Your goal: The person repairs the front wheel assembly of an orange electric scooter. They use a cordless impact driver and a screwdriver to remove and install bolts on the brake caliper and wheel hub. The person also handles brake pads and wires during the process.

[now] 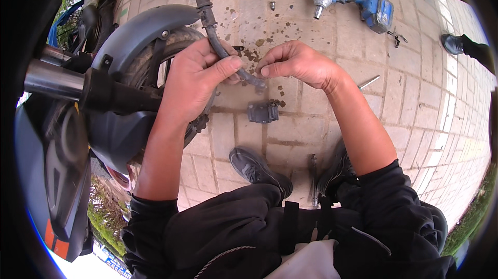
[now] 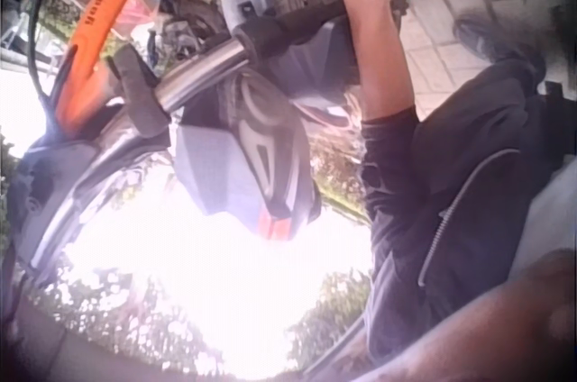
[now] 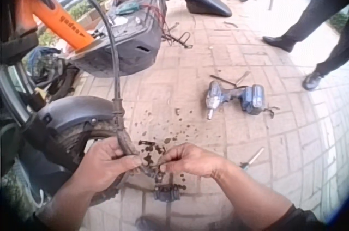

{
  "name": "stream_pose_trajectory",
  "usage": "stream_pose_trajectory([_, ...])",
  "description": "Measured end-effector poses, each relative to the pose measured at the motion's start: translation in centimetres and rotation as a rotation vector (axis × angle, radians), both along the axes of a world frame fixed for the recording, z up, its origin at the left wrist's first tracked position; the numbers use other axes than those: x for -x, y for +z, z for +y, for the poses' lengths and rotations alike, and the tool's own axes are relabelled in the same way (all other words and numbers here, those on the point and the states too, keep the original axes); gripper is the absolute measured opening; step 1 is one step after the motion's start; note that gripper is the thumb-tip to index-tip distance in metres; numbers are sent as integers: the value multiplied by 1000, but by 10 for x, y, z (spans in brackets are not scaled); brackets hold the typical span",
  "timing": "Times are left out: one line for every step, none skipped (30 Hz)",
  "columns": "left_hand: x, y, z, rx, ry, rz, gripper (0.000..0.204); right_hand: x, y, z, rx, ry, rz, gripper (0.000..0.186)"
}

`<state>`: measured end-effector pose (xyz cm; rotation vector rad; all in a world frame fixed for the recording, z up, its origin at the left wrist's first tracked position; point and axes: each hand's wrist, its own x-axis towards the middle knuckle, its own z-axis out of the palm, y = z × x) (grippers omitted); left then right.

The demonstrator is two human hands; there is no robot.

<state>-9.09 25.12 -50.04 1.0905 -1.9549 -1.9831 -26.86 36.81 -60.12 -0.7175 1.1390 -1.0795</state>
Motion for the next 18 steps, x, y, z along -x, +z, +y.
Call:
stream_pose_trajectory([0,0,0,-3,-4,3,20,1,0,-2,7,25,4,18])
stream_pose_trajectory([0,-1,0,-2,-5,6,20,4,2,-3,14,48,9,19])
stream_pose_trajectory([-1,-2,-1,-1,-6,10,19,7,3,-5,20,70,14,20])
stream_pose_trajectory([-2,-3,-1,0,-8,14,19,9,4,-6,10,82,0,20])
stream_pose_trajectory([-2,-2,-1,4,-10,10,19,11,5,-7,0,93,-13,20])
stream_pose_trajectory([-2,-1,0,8,-12,5,20,13,6,-8,-10,104,-27,20])
stream_pose_trajectory([-2,-1,0,12,-14,1,20,14,8,-9,4,120,-5,21])
stream_pose_trajectory([-3,-1,0,15,-17,7,20,16,10,-10,18,137,16,21])
stream_pose_trajectory([-4,-2,-1,17,-20,12,20,17,11,-10,31,154,37,21])
stream_pose_trajectory([-5,-3,-1,20,-23,18,20,18,10,-11,40,170,27,21])
stream_pose_trajectory([-5,-2,-2,28,-34,19,20,19,10,-11,50,187,17,21])
stream_pose_trajectory([-6,-1,-2,36,-44,19,19,20,10,-12,60,204,7,21])
stream_pose_trajectory([-6,0,-2,44,-54,20,19,20,10,-12,65,207,22,20])
stream_pose_trajectory([-6,0,-1,52,-56,30,19,22,10,-13,69,210,37,20])
stream_pose_trajectory([-6,1,0,61,-57,39,19,22,11,-14,74,212,52,20])
stream_pose_trajectory([-6,1,1,70,-58,49,18,23,12,-14,79,209,52,20])
stream_pose_trajectory([-6,2,2,81,-52,62,18,23,12,-15,86,207,51,20])
stream_pose_trajectory([-7,2,2,92,-45,75,18,22,13,-16,94,205,49,20])
